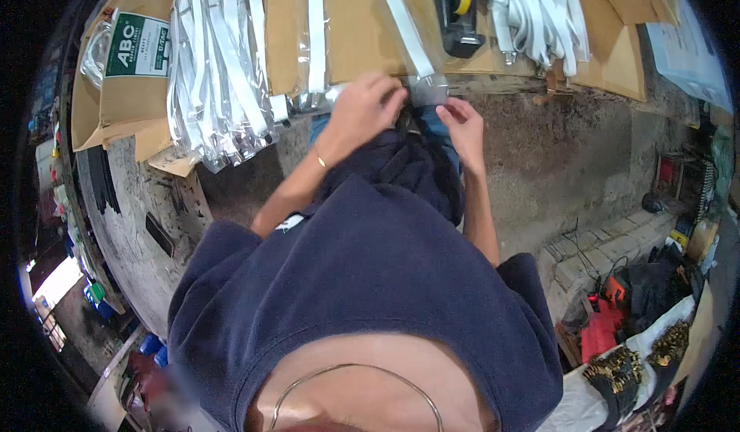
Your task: Applying tape and attaching hardware to white leather straps on a workshop table.
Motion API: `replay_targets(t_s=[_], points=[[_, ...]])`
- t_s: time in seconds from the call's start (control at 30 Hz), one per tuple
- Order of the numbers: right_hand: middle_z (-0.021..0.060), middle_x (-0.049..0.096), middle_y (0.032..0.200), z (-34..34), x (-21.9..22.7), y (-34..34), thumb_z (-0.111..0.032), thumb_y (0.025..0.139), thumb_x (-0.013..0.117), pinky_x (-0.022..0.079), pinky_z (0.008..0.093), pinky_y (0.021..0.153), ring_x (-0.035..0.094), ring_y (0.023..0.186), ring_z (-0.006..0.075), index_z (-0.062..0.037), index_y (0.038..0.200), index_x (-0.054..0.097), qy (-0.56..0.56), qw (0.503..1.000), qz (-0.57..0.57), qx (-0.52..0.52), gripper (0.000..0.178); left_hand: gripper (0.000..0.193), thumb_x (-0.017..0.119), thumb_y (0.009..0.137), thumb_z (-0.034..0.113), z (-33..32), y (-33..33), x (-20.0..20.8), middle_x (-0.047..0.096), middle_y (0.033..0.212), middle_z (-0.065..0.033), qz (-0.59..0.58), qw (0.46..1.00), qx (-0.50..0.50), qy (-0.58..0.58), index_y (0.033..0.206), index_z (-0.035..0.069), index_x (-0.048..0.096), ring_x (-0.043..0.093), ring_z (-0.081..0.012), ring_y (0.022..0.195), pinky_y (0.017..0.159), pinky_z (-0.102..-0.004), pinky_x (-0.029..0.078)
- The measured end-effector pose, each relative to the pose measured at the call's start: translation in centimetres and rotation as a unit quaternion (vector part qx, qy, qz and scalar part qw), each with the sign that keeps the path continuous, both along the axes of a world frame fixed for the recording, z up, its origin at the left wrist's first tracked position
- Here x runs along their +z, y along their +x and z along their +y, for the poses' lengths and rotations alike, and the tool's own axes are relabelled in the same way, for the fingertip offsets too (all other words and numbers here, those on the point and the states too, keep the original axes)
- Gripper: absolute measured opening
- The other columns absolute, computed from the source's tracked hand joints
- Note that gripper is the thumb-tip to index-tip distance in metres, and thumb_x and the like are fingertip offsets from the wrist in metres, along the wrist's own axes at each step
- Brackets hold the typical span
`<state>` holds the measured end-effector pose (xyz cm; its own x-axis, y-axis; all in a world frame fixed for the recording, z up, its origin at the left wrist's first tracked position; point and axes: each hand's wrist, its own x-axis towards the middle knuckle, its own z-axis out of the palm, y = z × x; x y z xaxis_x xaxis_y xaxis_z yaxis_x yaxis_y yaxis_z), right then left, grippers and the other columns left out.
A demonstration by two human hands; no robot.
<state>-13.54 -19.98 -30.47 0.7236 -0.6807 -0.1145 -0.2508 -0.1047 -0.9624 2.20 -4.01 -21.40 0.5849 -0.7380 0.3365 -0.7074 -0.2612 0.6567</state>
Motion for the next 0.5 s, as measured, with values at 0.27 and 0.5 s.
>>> replay_targets(t_s=[0.27, 0.5], points=[[0.008, 0.065, 0.086, 1.1, -0.2, -0.6, -0.008, 0.085, 0.067, 0.052, 0.0257, 0.068, 0.064, 0.075, 0.0148, 0.0033, 0.099, 0.062, 0.273, 0.958, -0.056, -0.061, 0.019, 0.014, 0.068, 0.079, 0.013, 2.6, -5.4, -4.1, 0.063, 0.081, -0.0128, 0.182, 0.979, 0.048, 0.083, 0.083, 0.0, 0.065, 0.063, -0.0285, 0.072, 0.066, -0.0373, 0.05], [0.0096, 0.065, 0.087, 2.0, 1.3, -0.2, -0.005, 0.084, 0.066, 0.052, 0.0252, 0.063, 0.063, 0.072, 0.0151, 0.0021, 0.095, 0.059, 0.295, 0.941, -0.138, -0.09, 0.015, 0.011, 0.068, 0.075, 0.008, 0.6, -4.6, -1.7, 0.061, 0.078, -0.0128, -0.123, 0.99, 0.033, -0.057, 0.085, 0.002, 0.065, 0.06, -0.03, 0.076, 0.07, -0.0383, 0.049]])
